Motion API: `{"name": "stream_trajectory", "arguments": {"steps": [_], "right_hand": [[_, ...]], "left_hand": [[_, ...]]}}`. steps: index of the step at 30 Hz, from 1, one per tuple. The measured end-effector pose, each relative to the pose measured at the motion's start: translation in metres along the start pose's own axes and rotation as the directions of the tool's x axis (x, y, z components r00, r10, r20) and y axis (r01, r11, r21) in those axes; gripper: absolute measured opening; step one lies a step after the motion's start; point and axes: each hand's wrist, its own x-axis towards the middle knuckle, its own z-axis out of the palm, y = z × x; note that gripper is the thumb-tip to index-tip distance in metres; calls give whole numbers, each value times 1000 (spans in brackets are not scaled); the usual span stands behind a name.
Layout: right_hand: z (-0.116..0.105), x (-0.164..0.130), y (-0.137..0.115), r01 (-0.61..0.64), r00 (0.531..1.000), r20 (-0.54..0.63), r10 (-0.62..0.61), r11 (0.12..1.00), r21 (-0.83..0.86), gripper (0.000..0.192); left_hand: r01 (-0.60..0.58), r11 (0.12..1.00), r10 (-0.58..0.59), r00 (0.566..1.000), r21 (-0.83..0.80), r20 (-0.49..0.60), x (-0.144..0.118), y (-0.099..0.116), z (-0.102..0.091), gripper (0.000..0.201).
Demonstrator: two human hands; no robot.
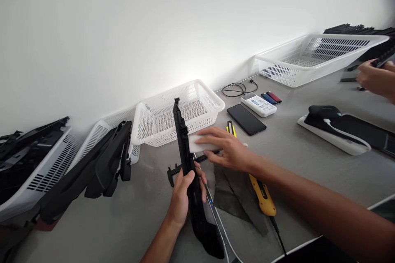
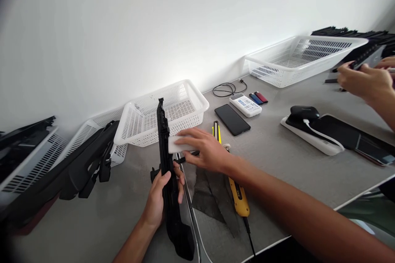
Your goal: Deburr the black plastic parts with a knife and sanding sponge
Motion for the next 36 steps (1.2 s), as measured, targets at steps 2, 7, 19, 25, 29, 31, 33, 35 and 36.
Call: {"name": "stream_trajectory", "arguments": {"steps": [2, 7, 19, 25, 29, 31, 33, 35, 36], "right_hand": [[2, -1, 1, -4, 999, 49, 5, 1000, -20, 35], [2, 0, 0, -13, 999, -35, 13, 1000, 6, 36], [3, -1, -10, 80, 996, 42, -83, 994, 70, 37], [4, -2, -9, 11, 999, -39, -12, 1000, -22, 37], [6, -4, -14, 52, 998, 28, -53, 998, 38, 35], [7, -3, -17, 57, 995, 84, -61, 997, 52, 33], [4, -3, -18, 60, 991, 112, -65, 997, 53, 34], [-1, -1, -17, 65, 991, 113, -69, 997, 35, 36], [-3, -1, -16, 62, 993, 104, -65, 998, 28, 36]], "left_hand": [[-1, 1000, 1, 1000, 6, -23, 0, -1, 1, 38], [41, 999, -41, 999, 19, -13, -2, 1, 5, 48], [28, 999, -28, 999, -31, 21, -5, 2, 7, 39], [18, 999, -19, 999, -31, -28, -6, 4, 9, 56], [8, 999, -7, 1000, -44, 20, -7, 3, 5, 63], [-9, 999, 8, 1000, -44, -11, -6, 3, 3, 68], [-33, 999, 31, 996, -29, -78, -6, 5, 3, 73], [-60, 998, 58, 988, -9, -140, -5, 7, 4, 76], [-69, 998, 68, 984, -5, -162, -4, 9, 5, 77]]}}
